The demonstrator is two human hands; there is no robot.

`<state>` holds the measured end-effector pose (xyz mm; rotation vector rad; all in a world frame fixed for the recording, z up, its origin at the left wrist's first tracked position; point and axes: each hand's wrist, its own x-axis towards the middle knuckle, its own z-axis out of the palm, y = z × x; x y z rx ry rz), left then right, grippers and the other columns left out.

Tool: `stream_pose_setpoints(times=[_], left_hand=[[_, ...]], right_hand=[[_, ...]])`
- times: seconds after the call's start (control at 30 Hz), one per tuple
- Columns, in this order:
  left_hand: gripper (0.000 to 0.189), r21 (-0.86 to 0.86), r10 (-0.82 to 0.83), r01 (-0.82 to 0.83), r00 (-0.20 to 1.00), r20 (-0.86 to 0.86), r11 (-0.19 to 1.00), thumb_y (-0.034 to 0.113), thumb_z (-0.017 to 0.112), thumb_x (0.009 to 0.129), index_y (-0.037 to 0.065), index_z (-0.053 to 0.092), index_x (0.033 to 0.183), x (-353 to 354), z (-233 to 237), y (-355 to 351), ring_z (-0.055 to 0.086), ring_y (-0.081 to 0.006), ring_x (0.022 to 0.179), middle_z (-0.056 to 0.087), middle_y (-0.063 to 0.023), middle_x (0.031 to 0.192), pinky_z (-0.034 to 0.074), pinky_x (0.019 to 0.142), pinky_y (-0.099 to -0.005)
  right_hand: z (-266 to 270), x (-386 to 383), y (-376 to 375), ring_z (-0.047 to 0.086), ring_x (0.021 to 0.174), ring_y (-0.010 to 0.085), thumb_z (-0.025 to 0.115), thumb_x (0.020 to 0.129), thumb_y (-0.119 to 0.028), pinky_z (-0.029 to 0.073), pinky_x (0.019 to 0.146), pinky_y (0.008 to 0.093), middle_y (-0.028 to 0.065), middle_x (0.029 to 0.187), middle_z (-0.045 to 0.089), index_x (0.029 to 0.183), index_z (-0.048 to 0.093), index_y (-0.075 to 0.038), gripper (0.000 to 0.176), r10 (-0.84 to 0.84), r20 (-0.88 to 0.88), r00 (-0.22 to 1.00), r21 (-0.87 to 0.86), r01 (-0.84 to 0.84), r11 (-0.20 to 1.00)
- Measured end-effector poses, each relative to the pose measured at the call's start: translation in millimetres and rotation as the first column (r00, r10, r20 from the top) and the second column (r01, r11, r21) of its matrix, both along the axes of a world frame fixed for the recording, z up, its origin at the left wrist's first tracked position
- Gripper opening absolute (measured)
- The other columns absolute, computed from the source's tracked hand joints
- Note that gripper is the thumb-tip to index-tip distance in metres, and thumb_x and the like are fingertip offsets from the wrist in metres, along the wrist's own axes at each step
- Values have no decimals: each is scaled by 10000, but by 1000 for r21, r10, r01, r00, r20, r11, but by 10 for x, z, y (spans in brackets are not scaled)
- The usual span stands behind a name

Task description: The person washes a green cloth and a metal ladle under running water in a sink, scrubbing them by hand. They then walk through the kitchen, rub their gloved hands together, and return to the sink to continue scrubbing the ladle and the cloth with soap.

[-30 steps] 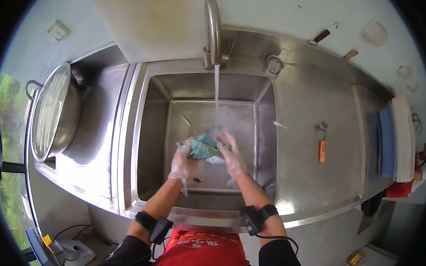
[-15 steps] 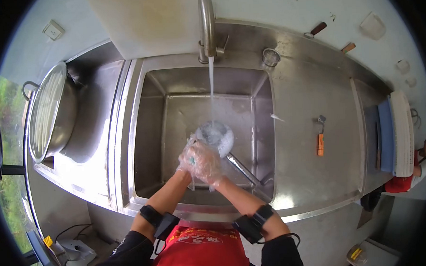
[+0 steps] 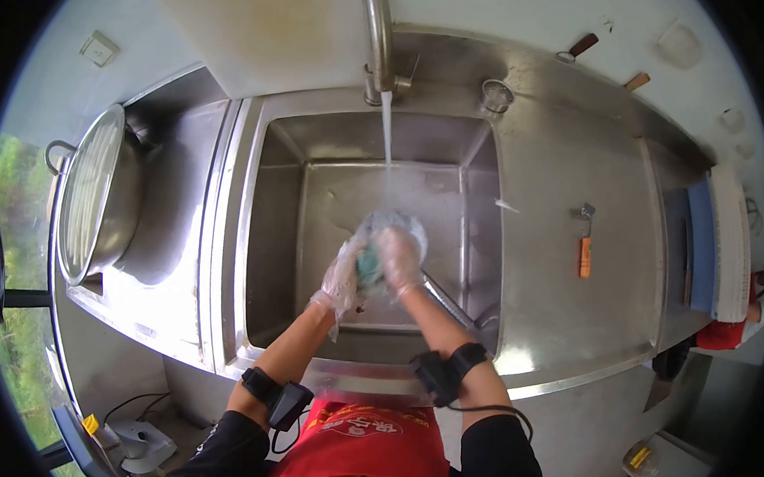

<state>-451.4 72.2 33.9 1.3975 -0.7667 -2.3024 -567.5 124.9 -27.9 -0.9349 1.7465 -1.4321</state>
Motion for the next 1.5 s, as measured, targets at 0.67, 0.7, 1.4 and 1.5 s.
stream_pose_setpoints(times=[0.67, 0.7, 1.4, 1.5], left_hand=[[469, -225, -505, 490, 863, -9, 842, 314, 687, 766, 41, 568, 1128, 404, 197, -343, 557, -149, 946, 609, -67, 1044, 452, 822, -301], [484, -184, -402, 381, 911, -90, 906, 339, 665, 781, 42, 555, 1147, 419, 149, -312, 545, -153, 976, 596, -75, 1075, 450, 834, -312], [354, -695, -228, 558, 826, 515, 452, 334, 487, 874, 27, 577, 1026, -89, -521, 66, 545, -202, 834, 607, -127, 923, 434, 773, -349], [362, -618, -311, 339, 937, 158, 709, 341, 467, 879, 24, 568, 1023, 38, 127, 114, 533, -222, 834, 599, -126, 922, 420, 793, -351]], right_hand=[[733, -337, 259, 500, 864, 151, 513, 888, -315, 434, 761, 288, 80, 875, 512, 927, 524, -43, 275, -225, 272, 936, -51, 248, 967], [630, -395, 273, 503, 860, 164, 505, 891, -308, 434, 755, 302, 91, 878, 514, 936, 517, -38, 274, -229, 141, 963, 0, 231, 973], [523, 363, 17, 535, 945, 303, 545, 855, -240, 391, 893, 365, 209, 1032, 544, 1141, 447, 63, 428, -166, -187, 968, 4, 170, 985], [570, 114, 19, 469, 1092, 233, 501, 879, -252, 363, 949, 345, 156, 1162, 484, 1251, 408, -40, 439, -164, 199, 966, 183, 128, 975]])
